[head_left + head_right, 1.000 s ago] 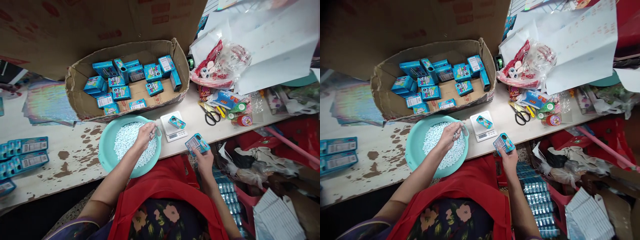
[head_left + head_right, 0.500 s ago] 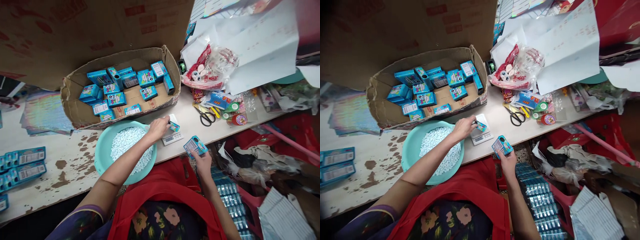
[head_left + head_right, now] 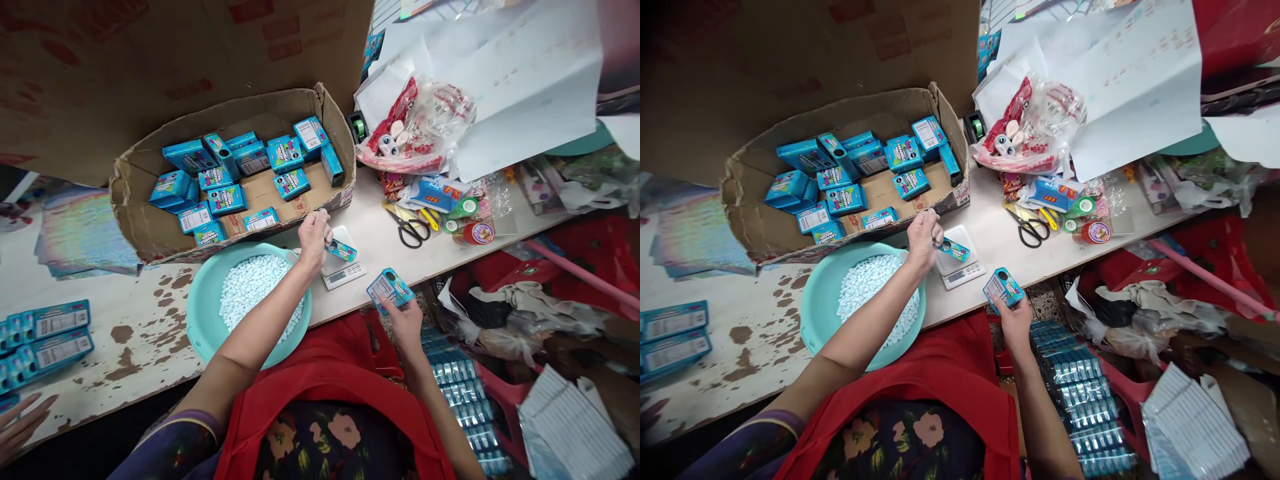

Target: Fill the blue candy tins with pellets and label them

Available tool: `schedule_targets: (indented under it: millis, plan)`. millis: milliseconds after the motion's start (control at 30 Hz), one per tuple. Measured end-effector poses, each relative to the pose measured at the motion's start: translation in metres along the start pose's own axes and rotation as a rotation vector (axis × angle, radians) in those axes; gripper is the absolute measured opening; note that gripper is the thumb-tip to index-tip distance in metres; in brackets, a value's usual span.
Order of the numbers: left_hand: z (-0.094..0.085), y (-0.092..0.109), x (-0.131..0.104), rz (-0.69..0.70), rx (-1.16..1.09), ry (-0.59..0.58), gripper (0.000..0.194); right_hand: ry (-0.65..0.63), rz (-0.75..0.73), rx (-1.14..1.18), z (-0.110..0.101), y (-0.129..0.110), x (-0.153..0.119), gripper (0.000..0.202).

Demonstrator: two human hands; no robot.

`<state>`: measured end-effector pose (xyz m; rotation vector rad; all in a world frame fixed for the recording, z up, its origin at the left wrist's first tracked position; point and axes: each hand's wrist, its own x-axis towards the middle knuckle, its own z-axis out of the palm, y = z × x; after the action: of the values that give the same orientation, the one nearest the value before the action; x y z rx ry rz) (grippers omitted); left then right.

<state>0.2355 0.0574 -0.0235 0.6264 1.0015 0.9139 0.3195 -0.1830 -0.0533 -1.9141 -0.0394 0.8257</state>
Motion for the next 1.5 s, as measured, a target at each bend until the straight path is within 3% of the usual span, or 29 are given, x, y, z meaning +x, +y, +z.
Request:
schedule_targets:
  millis: [133, 367, 500, 633, 767, 867, 1033, 1133, 1233, 1300, 1400, 1433, 1500]
  plan:
    - [0.002, -0.01, 0.003, 0.09, -0.006, 0.043, 0.044, -0.009, -0.018, -0.006, -0.001, 0.001, 0.001, 0.049]
    - [0.002, -0.01, 0.0, 0.075, -0.014, 0.043, 0.045, 0.01, -0.001, 0.002, 0.0, -0.002, 0.0, 0.05]
    - [0.005, 0.001, -0.005, 0.03, -0.06, 0.048, 0.04, 0.006, -0.003, 0.01, 0.0, 0.0, 0.001, 0.049]
    - [-0.016, 0.023, -0.015, -0.082, -0.012, 0.007, 0.035, 0.002, -0.024, 0.008, -0.002, 0.004, 0.002, 0.049]
    - [-0.053, 0.037, -0.025, -0.106, 0.395, -0.055, 0.028, 0.013, -0.032, 0.001, -0.001, 0.008, 0.002, 0.048]
    - [-0.068, 0.035, -0.032, 0.0, 0.859, -0.204, 0.021, 0.016, -0.027, 0.013, 0.003, 0.008, 0.0, 0.048]
    - [-0.055, 0.012, -0.033, 0.25, 1.662, -0.45, 0.025, -0.009, -0.037, 0.008, 0.01, 0.0, -0.006, 0.05]
    - [-0.045, 0.0, -0.029, 0.341, 1.862, -0.533, 0.022, -0.015, -0.06, -0.006, 0.012, -0.006, -0.009, 0.051]
    - [-0.052, 0.01, -0.036, 0.432, 1.826, -0.44, 0.023, -0.033, -0.082, -0.036, 0.011, -0.01, -0.011, 0.052]
    - [-0.07, 0.034, -0.053, 0.551, 1.707, -0.29, 0.025, -0.033, -0.094, -0.049, 0.011, -0.011, -0.011, 0.052]
    - [-0.122, 0.093, -0.097, 0.716, 1.514, -0.014, 0.027, -0.023, -0.103, -0.064, 0.015, -0.012, -0.012, 0.052]
    - [-0.145, 0.115, -0.114, 0.703, 1.493, 0.112, 0.028, -0.021, -0.103, -0.061, 0.017, -0.013, -0.013, 0.052]
    - [-0.194, 0.153, -0.142, 0.519, 1.54, 0.389, 0.03, -0.026, -0.099, -0.04, 0.023, -0.017, -0.015, 0.052]
